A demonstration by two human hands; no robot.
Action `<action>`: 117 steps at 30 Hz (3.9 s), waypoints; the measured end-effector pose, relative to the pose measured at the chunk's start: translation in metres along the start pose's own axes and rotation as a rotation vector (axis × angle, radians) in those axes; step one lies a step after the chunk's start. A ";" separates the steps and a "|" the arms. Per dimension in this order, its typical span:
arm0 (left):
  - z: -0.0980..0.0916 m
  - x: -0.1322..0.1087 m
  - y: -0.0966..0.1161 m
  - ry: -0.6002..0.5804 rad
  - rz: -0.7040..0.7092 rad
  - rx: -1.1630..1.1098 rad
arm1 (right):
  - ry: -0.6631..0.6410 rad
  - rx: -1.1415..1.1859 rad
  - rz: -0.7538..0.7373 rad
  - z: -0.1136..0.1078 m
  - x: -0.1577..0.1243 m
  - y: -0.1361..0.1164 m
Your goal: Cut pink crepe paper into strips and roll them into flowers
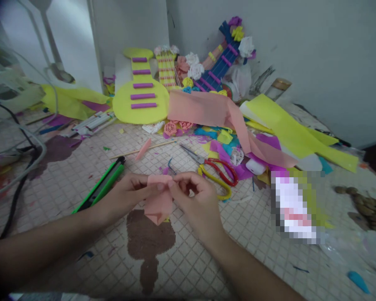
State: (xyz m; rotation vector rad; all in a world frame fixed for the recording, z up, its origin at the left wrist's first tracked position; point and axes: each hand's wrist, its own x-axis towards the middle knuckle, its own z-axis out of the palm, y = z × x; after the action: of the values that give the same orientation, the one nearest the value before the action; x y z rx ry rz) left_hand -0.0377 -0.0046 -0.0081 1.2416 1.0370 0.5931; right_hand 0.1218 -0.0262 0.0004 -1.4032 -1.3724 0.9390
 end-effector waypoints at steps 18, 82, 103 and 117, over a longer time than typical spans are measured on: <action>-0.002 -0.003 0.004 0.016 0.058 0.034 | 0.031 -0.398 -0.583 0.002 -0.003 -0.004; 0.002 -0.007 0.001 -0.073 0.025 0.111 | -0.218 0.392 0.324 0.003 0.002 0.009; 0.002 -0.009 0.008 -0.089 -0.007 0.145 | -0.234 0.203 0.244 0.000 0.003 0.009; 0.000 -0.009 0.012 -0.139 0.071 0.012 | -0.218 -0.138 -0.029 -0.006 0.004 -0.004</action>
State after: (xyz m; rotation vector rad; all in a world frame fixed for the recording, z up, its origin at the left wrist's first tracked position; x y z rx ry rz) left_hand -0.0401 -0.0087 0.0058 1.3160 0.8850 0.5476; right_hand 0.1263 -0.0229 0.0062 -1.4103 -1.6428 1.0174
